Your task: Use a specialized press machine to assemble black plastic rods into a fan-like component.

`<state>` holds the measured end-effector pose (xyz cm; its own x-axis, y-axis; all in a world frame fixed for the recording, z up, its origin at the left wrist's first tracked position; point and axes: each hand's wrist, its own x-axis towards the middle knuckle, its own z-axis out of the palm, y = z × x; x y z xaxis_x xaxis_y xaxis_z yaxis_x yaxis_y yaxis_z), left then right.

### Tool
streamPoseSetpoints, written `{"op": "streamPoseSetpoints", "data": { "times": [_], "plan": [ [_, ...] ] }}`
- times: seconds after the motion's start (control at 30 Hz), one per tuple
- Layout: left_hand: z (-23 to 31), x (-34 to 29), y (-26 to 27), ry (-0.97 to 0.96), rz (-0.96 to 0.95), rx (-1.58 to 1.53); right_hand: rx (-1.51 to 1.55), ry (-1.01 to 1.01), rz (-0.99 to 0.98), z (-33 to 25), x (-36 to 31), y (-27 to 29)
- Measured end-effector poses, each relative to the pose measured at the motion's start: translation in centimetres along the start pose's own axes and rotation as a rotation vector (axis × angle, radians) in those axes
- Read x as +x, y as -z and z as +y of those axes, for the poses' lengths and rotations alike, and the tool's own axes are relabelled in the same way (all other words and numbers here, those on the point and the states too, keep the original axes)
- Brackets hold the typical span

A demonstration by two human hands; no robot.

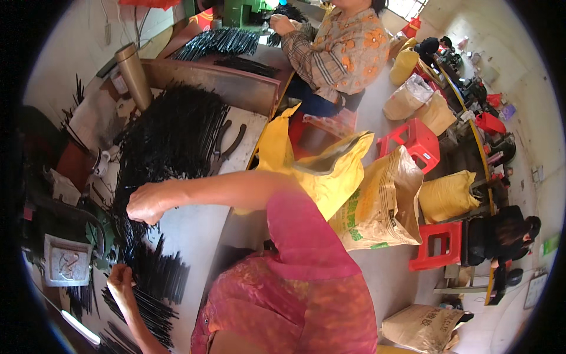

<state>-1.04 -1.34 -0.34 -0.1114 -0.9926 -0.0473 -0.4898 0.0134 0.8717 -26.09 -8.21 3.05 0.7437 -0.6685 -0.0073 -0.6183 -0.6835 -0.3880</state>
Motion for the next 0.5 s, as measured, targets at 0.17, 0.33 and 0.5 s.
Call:
{"op": "streamPoseSetpoints", "data": {
  "times": [0.17,0.33,0.5],
  "plan": [
    [0.6,0.3,0.0,-0.113,-0.039,0.202,0.237,0.09,0.274,-1.2,0.8,-1.2],
    [1.2,0.5,-0.6,-0.17,-0.062,0.25,0.309,0.115,0.367,-2.7,3.0,-3.7],
    [2.6,0.6,-1.4,-0.243,-0.008,0.298,0.15,0.051,0.308,-2.8,3.0,-4.1]
  ]
}}
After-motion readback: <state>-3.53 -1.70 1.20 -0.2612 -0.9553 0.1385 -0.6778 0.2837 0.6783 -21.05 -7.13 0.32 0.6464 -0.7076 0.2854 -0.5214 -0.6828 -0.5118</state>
